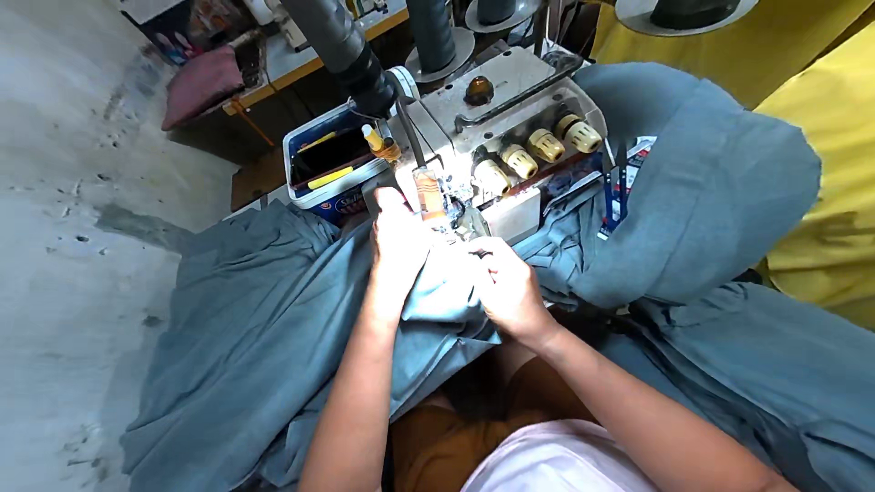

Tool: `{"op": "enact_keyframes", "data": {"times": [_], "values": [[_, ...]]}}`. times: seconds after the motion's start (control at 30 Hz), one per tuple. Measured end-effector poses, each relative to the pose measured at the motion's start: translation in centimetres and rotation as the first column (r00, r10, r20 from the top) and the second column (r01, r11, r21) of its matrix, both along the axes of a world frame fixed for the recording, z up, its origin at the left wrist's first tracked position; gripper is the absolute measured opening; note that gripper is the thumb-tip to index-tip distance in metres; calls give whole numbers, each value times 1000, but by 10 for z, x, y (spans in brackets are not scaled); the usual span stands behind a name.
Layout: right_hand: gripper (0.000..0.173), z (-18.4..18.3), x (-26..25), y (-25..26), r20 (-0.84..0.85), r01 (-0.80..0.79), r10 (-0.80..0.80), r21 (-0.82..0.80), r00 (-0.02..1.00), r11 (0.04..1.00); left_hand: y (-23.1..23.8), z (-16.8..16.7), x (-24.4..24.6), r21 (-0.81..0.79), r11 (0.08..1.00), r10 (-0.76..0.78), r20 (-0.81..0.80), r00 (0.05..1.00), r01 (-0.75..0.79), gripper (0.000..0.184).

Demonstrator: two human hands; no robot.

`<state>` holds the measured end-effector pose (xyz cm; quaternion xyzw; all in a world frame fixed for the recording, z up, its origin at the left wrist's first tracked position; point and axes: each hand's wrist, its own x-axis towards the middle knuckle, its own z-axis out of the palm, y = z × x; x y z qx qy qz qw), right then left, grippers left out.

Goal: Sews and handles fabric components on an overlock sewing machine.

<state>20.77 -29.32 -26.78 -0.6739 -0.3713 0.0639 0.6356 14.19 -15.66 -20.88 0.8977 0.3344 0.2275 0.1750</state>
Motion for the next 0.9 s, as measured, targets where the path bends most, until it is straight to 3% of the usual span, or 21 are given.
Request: {"op": "enact_keyframes", "data": {"times": [0.17, 0.3, 0.4, 0.47, 0.6, 0.67, 0.73, 0.8, 0.87, 0.9], "values": [[23, -4, 3, 0, 101, 19, -20, 16, 995, 1000, 2, 5, 2, -55, 998, 24, 2, 1000, -24, 43], [22, 6, 7, 0, 137, 12, -4, -58, 991, 998, 6, -1, 3, -22, 1000, 13, 47, 999, -12, 42], [24, 15, 12, 3, 181, 16, 2, -96, 984, 995, 12, 5, 11, -81, 992, 98, 8, 995, -97, 40], [25, 19, 13, 1, 171, 0, 18, -101, 985, 995, 11, 7, 9, 9, 993, 119, -11, 993, -119, 44], [26, 21, 14, -2, 142, -31, 42, -80, 989, 996, -3, 7, -41, 377, 924, -98, 68, 993, 65, 45], [26, 22, 14, -3, 118, -45, 55, -79, 992, 996, -18, 11, -66, 350, 910, -195, -105, 975, 220, 62], [27, 23, 14, -4, 103, -53, 62, -82, 993, 995, -19, -1, -80, 385, 859, -303, -150, 941, 338, 60], [27, 21, 14, -4, 103, -48, 57, -83, 993, 995, -13, -1, -87, 297, 831, -471, -76, 879, 471, 39], [26, 12, 15, -4, 180, 25, -21, -25, 983, 999, -11, 23, -92, -21, 809, -584, 78, 808, 587, 27], [24, 7, 15, -3, 255, 87, -95, 43, 962, 995, -9, 41, -95, -195, 751, -619, 125, 775, 631, 24]]}}
